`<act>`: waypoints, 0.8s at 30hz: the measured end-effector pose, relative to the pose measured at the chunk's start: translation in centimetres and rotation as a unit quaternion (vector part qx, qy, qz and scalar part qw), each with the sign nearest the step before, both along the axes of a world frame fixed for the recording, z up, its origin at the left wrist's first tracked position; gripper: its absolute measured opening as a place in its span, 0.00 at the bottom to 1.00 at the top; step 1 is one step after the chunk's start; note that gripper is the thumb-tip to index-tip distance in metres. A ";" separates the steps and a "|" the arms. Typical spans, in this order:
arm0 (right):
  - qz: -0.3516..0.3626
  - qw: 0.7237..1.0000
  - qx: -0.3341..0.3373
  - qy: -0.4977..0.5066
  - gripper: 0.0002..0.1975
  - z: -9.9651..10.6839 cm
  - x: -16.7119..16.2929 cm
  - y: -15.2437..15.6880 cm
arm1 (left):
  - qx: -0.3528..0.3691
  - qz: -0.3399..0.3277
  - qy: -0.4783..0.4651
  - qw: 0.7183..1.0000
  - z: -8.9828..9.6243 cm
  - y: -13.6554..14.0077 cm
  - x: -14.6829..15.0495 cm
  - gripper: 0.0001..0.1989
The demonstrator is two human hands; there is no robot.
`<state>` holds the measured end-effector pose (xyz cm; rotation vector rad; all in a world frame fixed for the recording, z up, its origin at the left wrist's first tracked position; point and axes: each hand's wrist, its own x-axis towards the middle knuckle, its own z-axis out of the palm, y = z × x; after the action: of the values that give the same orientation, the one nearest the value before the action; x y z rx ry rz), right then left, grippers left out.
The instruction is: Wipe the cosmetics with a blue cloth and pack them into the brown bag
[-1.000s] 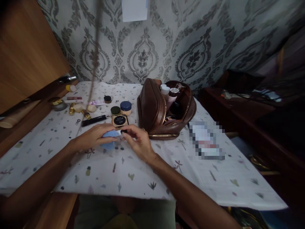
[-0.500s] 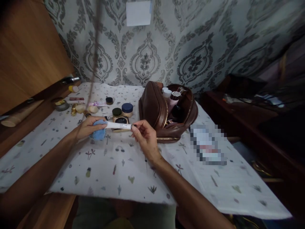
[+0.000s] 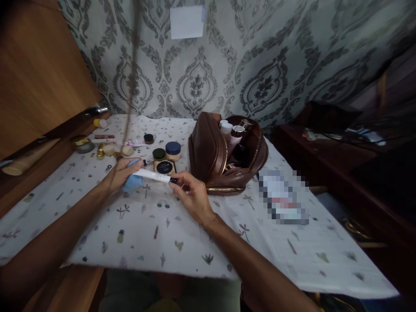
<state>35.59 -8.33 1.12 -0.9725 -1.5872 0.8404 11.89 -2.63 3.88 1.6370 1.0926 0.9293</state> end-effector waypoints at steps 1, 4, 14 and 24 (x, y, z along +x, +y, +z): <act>0.005 1.000 -0.008 0.005 0.08 0.0 0.0 0.0 | 0.001 0.005 0.001 1.000 -0.1 0.1 0.0 0.23; 0.012 0.999 -0.040 0.035 0.11 0.1 0.0 0.0 | 0.005 0.031 -0.007 0.999 -0.5 0.2 0.0 0.25; 0.028 0.994 -0.082 0.060 0.17 0.3 -0.3 -0.2 | 0.075 0.035 0.077 0.994 0.3 -0.7 0.3 0.19; -0.006 0.991 -0.031 0.129 0.09 2.4 0.6 -1.1 | -0.001 0.119 0.012 0.993 -0.1 -2.3 2.1 0.26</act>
<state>36.21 -9.40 3.48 -0.8773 -1.3407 0.9705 13.98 -4.89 3.82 1.5420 1.3257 1.0641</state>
